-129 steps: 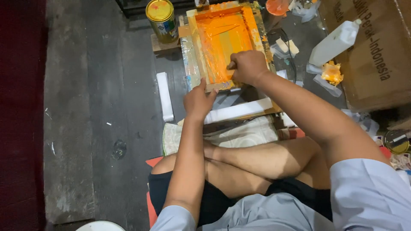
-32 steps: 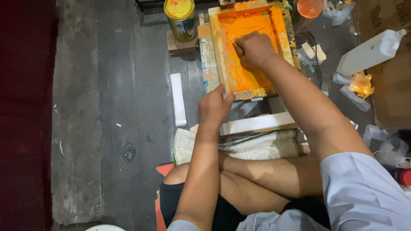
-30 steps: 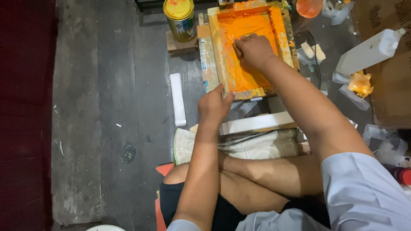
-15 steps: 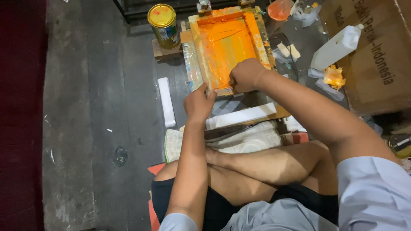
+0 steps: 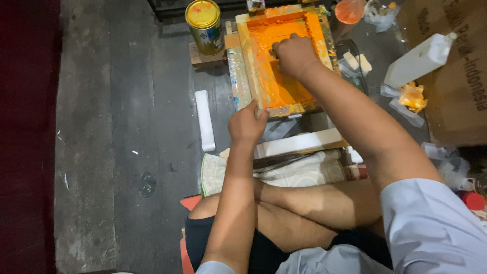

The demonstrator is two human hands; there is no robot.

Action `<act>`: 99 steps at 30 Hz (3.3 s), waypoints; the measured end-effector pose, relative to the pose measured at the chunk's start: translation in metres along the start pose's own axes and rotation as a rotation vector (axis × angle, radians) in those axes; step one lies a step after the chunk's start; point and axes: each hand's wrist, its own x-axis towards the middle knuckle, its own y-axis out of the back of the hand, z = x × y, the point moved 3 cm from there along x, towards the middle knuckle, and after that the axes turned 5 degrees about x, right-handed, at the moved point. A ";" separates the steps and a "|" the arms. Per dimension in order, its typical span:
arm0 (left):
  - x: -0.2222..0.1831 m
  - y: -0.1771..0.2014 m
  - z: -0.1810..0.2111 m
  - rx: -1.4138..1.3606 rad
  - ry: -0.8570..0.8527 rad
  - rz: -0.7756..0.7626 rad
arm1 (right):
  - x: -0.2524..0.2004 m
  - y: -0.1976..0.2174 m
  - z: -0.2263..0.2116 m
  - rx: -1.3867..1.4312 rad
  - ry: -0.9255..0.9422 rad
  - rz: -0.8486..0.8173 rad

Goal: A person is manually screen printing orange ink onto white straps using a screen frame and a small squeegee block while sitting on the floor.

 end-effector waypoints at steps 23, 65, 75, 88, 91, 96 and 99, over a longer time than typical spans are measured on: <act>-0.008 0.002 0.003 0.035 -0.011 0.096 | -0.182 0.082 -0.025 0.420 -0.182 -0.115; -0.049 -0.039 0.014 0.020 0.117 0.556 | -0.227 0.005 0.052 0.491 -0.078 0.738; -0.023 -0.102 0.077 0.560 -0.462 0.370 | -0.222 0.016 0.048 0.428 -0.238 0.783; -0.045 -0.086 0.075 0.520 -0.550 0.485 | -0.224 0.016 0.052 0.439 -0.233 0.766; -0.078 -0.066 0.082 0.370 -0.556 0.594 | -0.226 0.020 0.051 0.445 -0.224 0.744; -0.130 -0.024 0.089 0.164 -0.523 0.626 | -0.227 0.018 0.052 0.458 -0.198 0.729; -0.153 -0.001 0.092 0.063 -0.553 0.640 | -0.227 0.018 0.052 0.465 -0.186 0.693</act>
